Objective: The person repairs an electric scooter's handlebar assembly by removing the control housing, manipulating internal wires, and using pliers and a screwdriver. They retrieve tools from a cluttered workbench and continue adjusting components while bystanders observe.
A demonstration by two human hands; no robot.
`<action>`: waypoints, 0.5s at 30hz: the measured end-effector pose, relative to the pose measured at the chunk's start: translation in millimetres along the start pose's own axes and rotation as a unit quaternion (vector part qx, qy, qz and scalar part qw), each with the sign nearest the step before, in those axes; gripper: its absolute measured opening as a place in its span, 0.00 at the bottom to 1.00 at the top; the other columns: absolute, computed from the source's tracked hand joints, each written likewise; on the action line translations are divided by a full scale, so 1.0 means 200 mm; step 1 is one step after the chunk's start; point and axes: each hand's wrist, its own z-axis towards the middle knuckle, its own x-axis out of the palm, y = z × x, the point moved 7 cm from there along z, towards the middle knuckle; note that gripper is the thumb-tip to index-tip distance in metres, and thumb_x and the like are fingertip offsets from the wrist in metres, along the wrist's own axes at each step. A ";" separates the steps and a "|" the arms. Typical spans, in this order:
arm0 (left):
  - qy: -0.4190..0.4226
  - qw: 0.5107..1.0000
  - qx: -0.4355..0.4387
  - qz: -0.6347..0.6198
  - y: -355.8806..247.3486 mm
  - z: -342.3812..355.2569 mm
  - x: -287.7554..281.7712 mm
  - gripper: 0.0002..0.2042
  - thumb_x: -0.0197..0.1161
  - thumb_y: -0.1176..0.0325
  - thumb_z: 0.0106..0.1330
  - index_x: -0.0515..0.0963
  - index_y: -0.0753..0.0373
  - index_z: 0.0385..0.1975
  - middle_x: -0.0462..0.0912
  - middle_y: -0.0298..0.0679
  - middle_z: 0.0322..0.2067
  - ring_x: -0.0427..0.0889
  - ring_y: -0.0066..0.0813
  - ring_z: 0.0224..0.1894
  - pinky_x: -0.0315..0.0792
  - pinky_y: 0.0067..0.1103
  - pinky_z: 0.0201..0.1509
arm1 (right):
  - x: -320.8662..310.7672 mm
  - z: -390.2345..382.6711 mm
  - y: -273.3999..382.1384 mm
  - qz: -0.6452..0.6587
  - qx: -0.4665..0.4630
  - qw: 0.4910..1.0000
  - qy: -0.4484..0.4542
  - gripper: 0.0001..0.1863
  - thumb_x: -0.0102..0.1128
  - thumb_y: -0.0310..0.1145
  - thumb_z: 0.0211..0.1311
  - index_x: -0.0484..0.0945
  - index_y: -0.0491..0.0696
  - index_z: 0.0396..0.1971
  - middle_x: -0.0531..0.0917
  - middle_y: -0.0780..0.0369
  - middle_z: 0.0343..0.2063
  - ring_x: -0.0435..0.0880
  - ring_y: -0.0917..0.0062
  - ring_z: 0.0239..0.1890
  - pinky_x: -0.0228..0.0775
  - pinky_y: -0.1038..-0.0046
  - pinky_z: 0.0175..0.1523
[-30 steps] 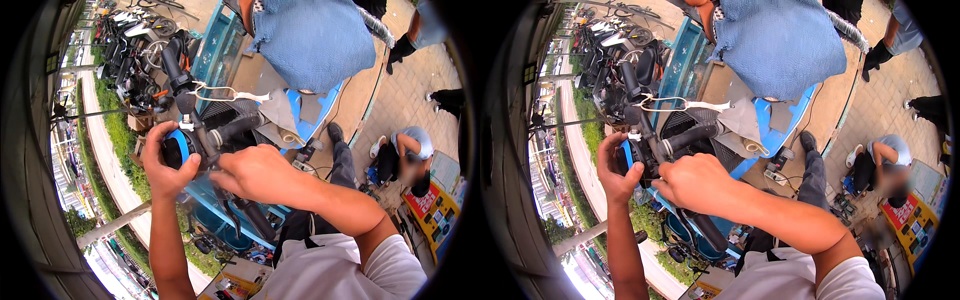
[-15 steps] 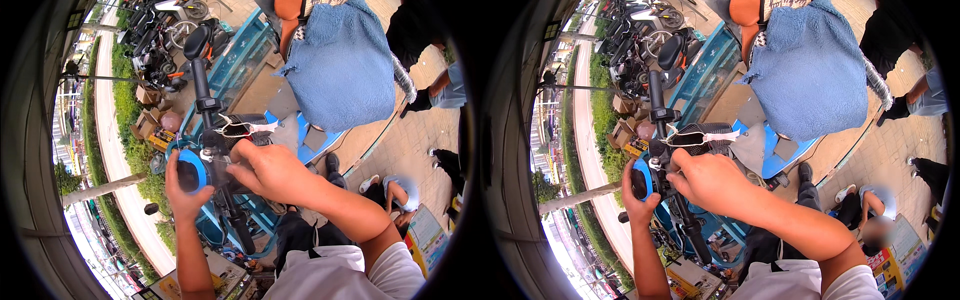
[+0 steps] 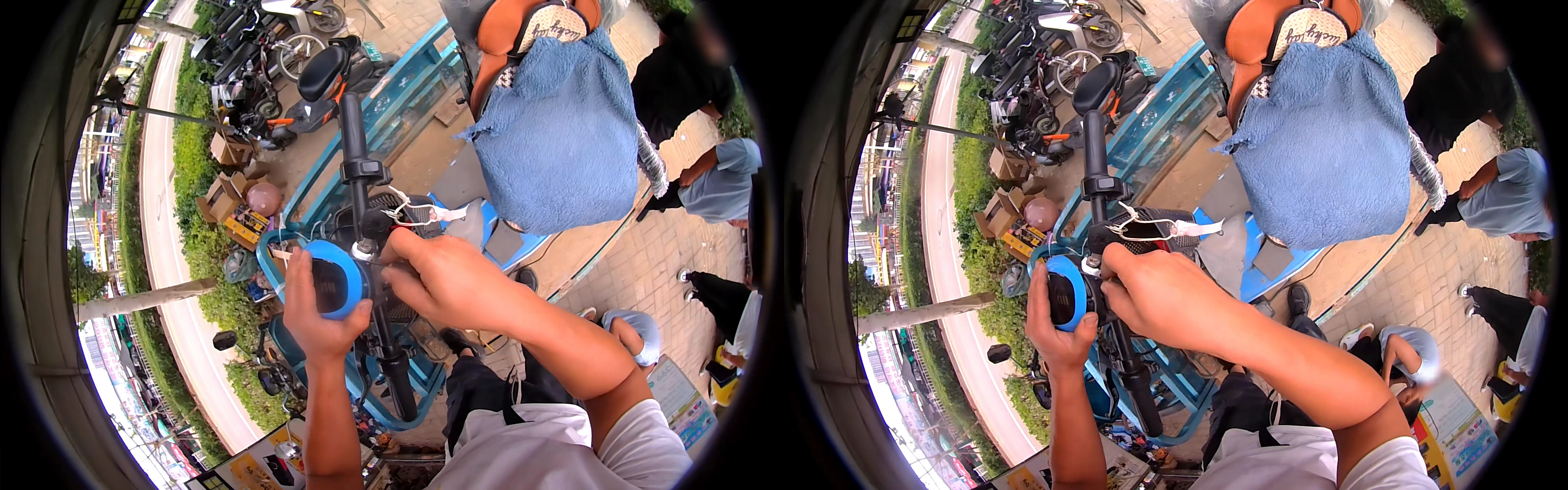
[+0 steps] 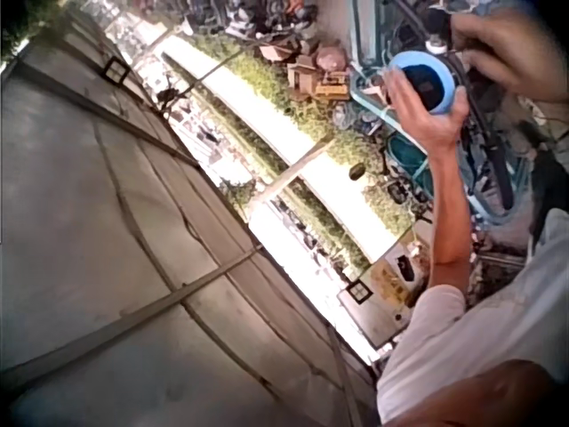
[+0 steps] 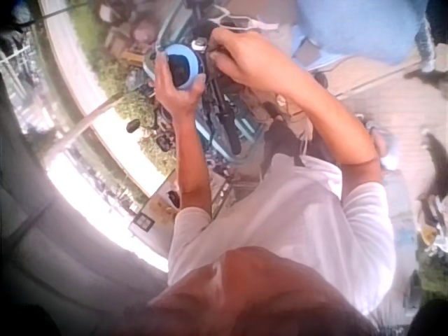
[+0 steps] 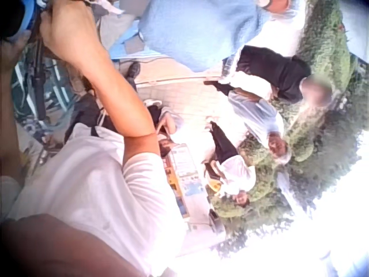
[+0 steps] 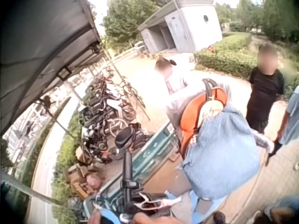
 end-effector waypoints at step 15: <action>-0.016 1.000 0.010 0.023 -0.01 -0.01 -0.01 0.45 0.67 0.37 0.49 0.69 0.71 0.59 0.68 0.63 0.59 0.72 0.59 0.59 0.71 0.40 0.58 | 0.14 0.28 0.21 -0.316 -0.192 0.920 0.131 0.09 0.61 0.33 0.55 0.74 0.44 0.29 0.81 0.58 0.21 0.84 0.62 0.24 0.73 0.62 0.26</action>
